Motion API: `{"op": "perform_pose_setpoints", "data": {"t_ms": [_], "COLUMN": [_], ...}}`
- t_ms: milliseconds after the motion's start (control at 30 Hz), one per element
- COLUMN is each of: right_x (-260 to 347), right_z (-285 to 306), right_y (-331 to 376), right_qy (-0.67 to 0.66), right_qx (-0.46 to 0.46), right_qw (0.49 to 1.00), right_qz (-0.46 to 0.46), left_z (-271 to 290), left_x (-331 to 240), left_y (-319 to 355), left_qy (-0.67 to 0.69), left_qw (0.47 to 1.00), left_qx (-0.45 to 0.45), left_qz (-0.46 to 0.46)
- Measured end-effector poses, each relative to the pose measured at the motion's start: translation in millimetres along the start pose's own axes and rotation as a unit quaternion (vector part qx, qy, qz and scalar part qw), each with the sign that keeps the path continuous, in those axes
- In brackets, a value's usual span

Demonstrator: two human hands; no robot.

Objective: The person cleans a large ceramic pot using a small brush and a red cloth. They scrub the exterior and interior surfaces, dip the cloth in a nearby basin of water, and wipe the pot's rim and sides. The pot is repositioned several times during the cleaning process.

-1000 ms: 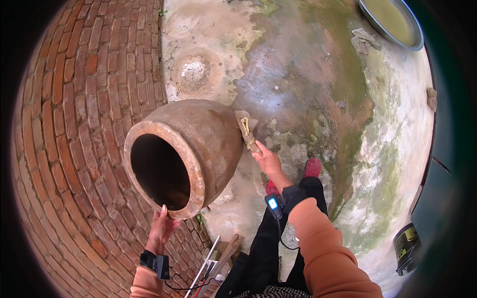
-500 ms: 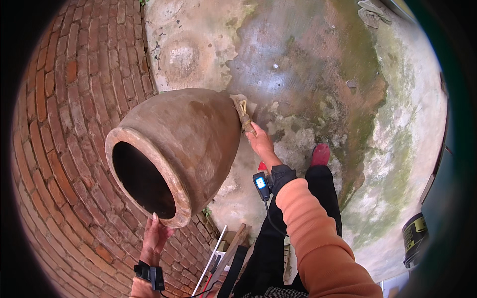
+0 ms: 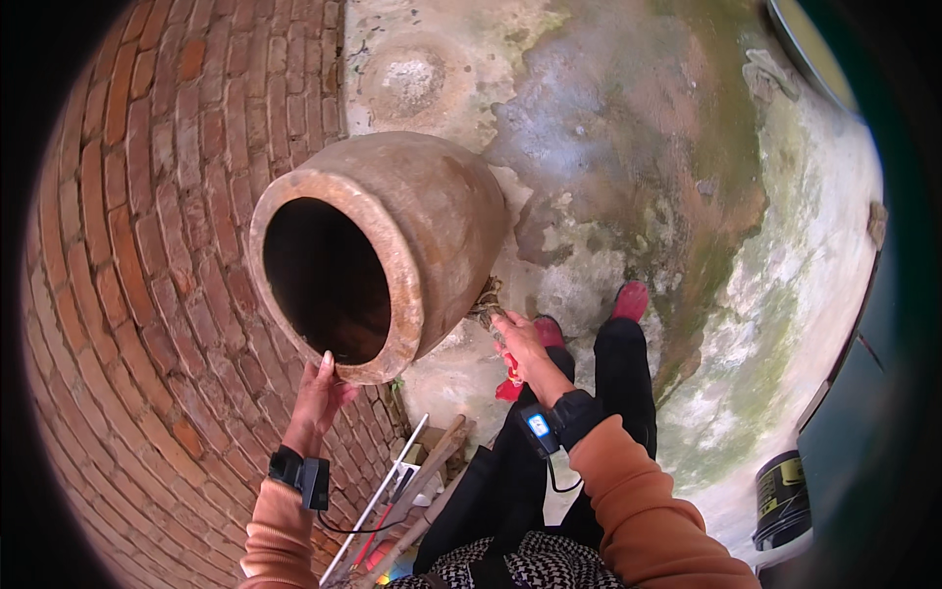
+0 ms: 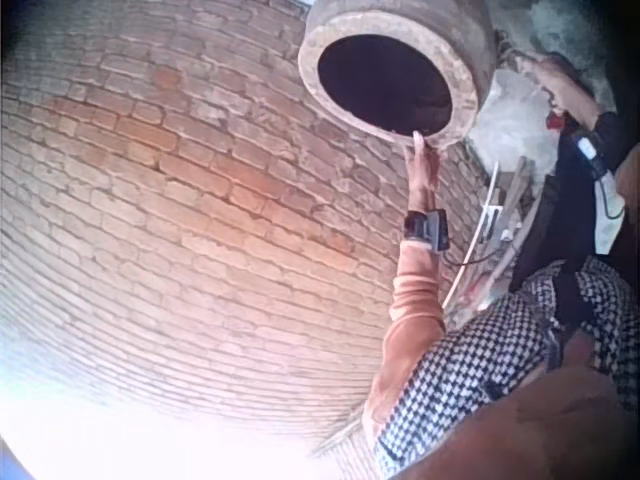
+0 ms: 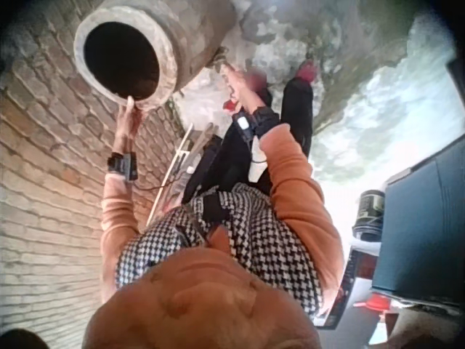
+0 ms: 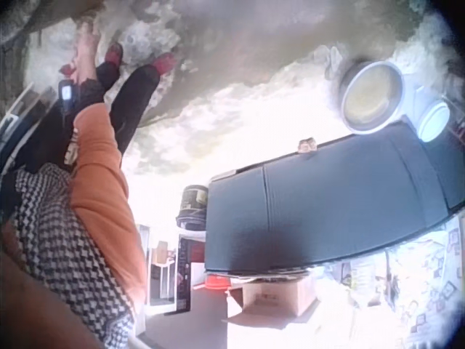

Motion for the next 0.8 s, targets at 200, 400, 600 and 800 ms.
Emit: {"op": "perform_pose_setpoints", "data": {"t_ms": [200, 400, 600, 800], "right_x": [49.0, 64.5, 35.7, 20.6], "right_z": [-19.2, -56.5, -109.9, -125.3], "right_y": [79.3, 158.3, 189.9, 178.8], "right_qy": [0.033, 0.125, 0.133, 0.158], "right_qx": [-0.030, -0.030, -0.007, -0.031], "right_qw": [0.998, 0.988, 0.990, 0.986], "right_qz": [0.036, 0.080, 0.038, 0.040], "left_z": [-4.6, -4.4, -9.0, -11.7], "left_x": [2.9, 5.6, 4.9, 8.4], "left_y": [-2.8, -7.2, -10.0, -14.8], "left_qy": [0.023, 0.006, 0.033, 0.071], "left_qw": [0.999, 0.999, 0.994, 0.990], "left_qx": [0.001, 0.012, 0.013, 0.006], "left_qz": [-0.032, -0.041, -0.099, -0.124]}}
Point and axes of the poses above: each hand's wrist, its own y-axis away from the middle knuckle, its own z-axis out of the back of the hand, x = y × z, the point moved 6 cm from there along -y, towards the middle knuckle, and after that the axes turned 14 degrees about x, right-handed, at the moved point
